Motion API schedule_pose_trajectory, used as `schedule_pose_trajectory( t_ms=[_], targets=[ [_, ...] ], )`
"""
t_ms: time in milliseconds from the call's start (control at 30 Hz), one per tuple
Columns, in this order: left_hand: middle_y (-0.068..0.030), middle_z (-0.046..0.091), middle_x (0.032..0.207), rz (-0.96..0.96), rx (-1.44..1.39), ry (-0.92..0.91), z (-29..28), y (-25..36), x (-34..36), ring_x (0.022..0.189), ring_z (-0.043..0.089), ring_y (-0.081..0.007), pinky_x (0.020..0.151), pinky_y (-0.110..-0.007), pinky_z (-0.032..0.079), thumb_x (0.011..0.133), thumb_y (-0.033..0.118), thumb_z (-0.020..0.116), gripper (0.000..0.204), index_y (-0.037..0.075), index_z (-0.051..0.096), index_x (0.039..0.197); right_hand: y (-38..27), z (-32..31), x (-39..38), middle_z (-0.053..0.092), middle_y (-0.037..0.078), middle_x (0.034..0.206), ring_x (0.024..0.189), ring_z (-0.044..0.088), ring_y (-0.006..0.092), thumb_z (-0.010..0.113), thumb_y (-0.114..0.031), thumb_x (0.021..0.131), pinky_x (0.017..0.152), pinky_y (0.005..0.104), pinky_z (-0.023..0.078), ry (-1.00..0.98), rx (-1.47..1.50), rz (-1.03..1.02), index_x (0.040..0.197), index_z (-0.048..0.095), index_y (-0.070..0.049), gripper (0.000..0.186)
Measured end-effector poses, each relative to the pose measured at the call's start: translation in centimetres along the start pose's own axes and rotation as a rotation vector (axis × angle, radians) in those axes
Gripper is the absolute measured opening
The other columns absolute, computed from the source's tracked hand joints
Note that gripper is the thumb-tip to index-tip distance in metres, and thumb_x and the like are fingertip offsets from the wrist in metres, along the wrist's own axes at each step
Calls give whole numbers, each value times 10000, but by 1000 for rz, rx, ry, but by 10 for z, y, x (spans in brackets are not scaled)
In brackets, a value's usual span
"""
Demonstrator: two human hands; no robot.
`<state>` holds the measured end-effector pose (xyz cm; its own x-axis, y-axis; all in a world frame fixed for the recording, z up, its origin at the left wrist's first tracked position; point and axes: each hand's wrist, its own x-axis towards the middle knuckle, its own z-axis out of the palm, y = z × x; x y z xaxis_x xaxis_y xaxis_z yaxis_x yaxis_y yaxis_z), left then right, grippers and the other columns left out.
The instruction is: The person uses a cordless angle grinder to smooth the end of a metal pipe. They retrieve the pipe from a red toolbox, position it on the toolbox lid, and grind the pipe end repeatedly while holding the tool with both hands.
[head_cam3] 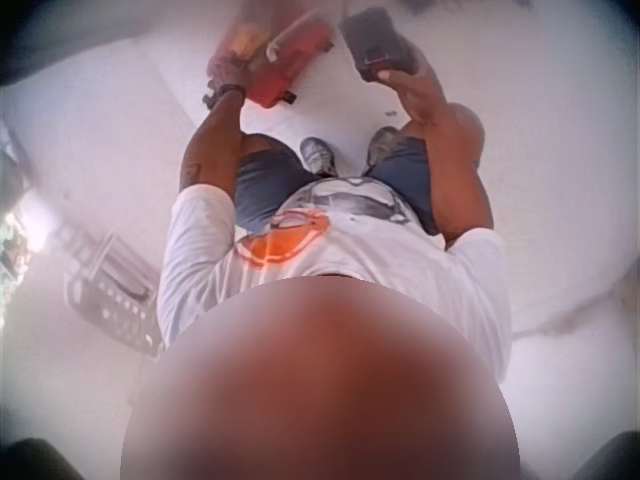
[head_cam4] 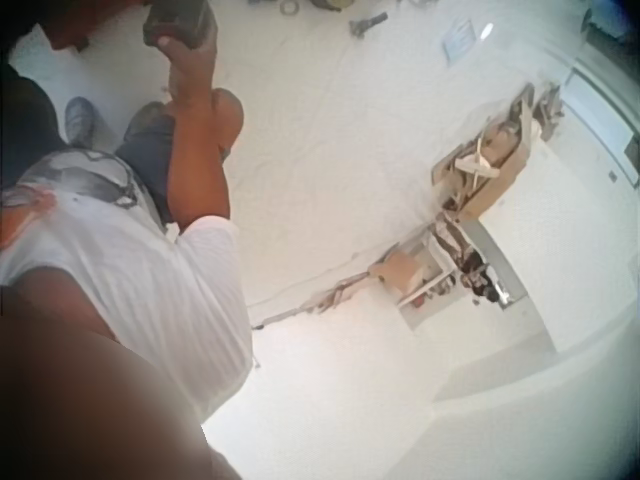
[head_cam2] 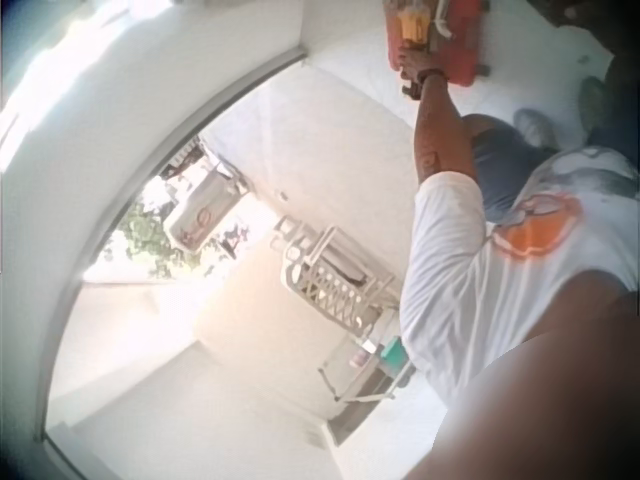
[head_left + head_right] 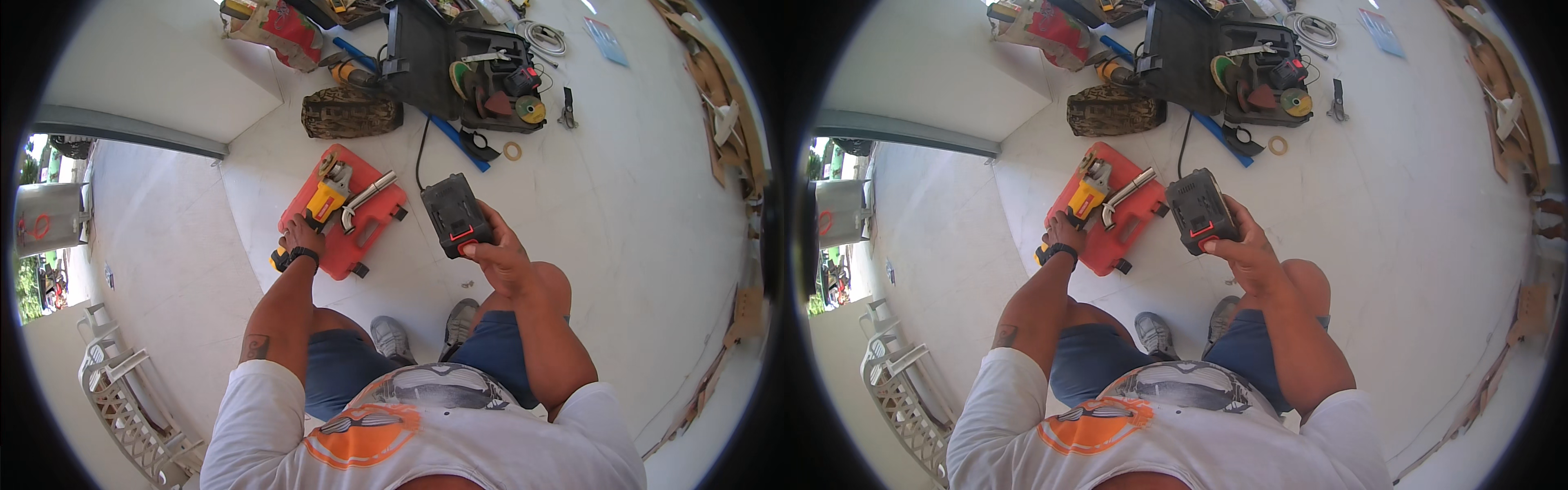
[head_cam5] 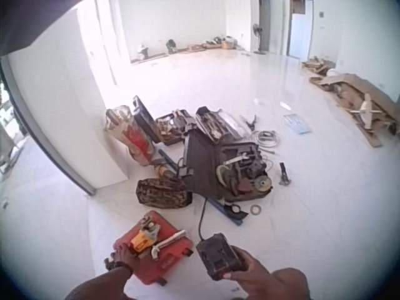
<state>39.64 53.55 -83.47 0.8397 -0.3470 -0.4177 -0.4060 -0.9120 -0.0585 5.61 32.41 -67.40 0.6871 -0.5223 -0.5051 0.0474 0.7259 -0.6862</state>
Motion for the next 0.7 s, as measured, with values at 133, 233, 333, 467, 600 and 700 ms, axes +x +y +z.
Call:
schedule_pose_trajectory(
  t_ms=[133, 233, 333, 467, 600, 700],
  targets=[
    [-183, 554, 1359, 7, -71, -34, 20, -5, 13, 1284, 578, -386, 1070, -553, 430, 846, 281, 770, 613, 82, 440, 1323, 1, 3, 3, 555, 147, 1377, 1263, 588, 228, 764, -16, 772, 1093, 377, 476, 18, -2, -6, 1583, 321, 12, 924],
    [-185, 554, 1369, 19, -143, -93, 28, -14, 20, 1290, 573, -394, 1076, -564, 434, 857, 284, 757, 595, 84, 443, 1321, 0, 5, 6, 569, 131, 1367, 1218, 608, 219, 749, -6, 763, 1069, 384, 495, 25, -23, 15, 1583, 338, -16, 917],
    [-189, 544, 1419, 43, -158, -157, 29, -19, 23, 1325, 556, -397, 1092, -560, 424, 859, 272, 744, 628, 77, 426, 1365, -2, 8, 7, 570, 142, 1366, 1233, 606, 228, 749, -6, 758, 1080, 389, 487, 15, -59, 31, 1581, 330, -2, 923],
    [-216, 535, 1459, 75, -63, -199, 20, -18, 25, 1356, 535, -415, 1121, -519, 424, 868, 316, 731, 691, 49, 420, 1424, -1, 7, 6, 573, 161, 1361, 1255, 602, 242, 752, -9, 755, 1094, 401, 476, 2, -47, 41, 1580, 313, 25, 935],
    [-246, 568, 1433, 56, -168, -308, -13, -11, 21, 1342, 554, -396, 1098, -467, 459, 853, 419, 762, 739, -22, 489, 1379, -2, 9, 6, 575, 151, 1354, 1244, 604, 235, 722, -3, 776, 1084, 398, 481, -40, -16, 42, 1584, 309, 14, 908],
    [-243, 595, 1409, 61, -348, -200, -51, 3, -28, 1327, 573, -348, 1087, -442, 466, 877, 461, 755, 786, -27, 480, 1429, -7, 27, -4, 576, 137, 1354, 1232, 606, 227, 717, -11, 778, 1080, 401, 483, -82, 51, 90, 1593, 304, -8, 914]
  ],
)
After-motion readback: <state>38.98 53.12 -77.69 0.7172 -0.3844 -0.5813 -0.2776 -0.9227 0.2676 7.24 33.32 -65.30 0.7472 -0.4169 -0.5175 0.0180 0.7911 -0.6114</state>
